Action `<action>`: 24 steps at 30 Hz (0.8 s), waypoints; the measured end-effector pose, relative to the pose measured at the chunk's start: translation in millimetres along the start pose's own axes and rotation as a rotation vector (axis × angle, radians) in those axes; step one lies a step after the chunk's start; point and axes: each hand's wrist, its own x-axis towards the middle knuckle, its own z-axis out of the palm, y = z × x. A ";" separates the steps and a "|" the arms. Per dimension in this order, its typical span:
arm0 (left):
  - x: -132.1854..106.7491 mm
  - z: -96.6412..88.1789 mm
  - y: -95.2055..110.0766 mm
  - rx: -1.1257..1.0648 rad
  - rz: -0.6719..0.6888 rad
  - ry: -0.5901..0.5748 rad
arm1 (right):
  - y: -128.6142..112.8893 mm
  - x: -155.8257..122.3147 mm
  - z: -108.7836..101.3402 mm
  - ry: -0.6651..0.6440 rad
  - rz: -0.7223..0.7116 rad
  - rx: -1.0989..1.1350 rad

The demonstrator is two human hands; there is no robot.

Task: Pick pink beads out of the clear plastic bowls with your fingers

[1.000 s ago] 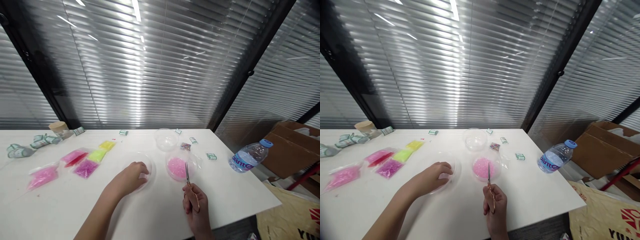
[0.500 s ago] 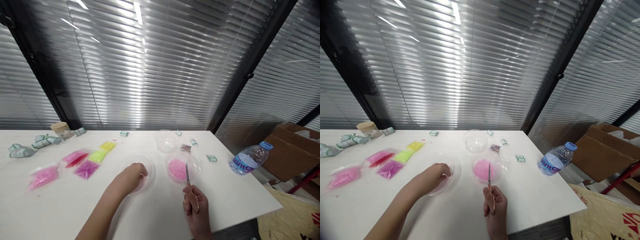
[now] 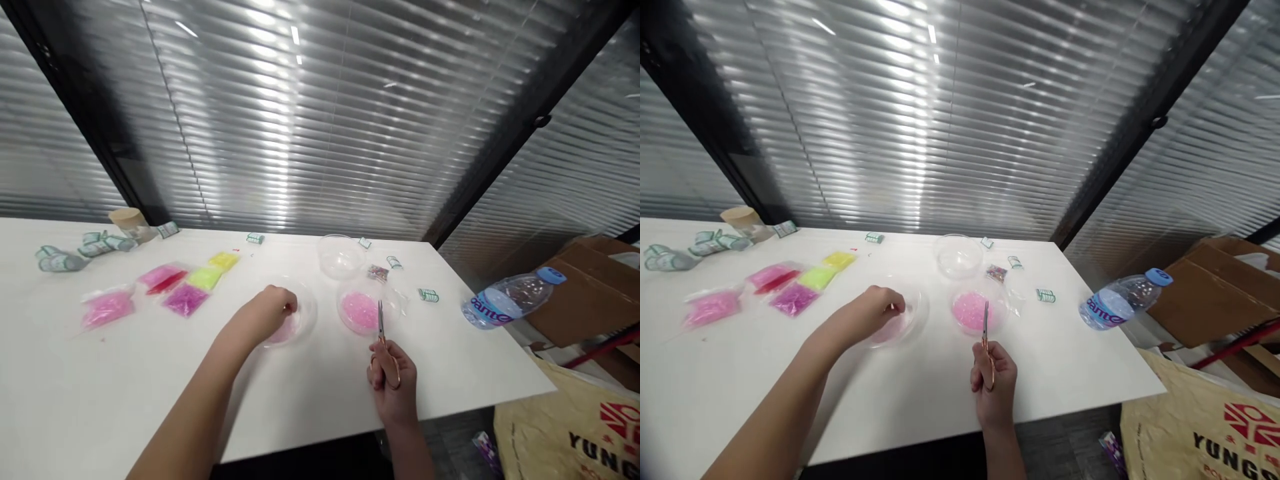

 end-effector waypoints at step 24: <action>-1.6 -17.6 12.0 0.030 0.004 0.026 | -6.4 -4.4 0.0 -0.036 0.012 -0.080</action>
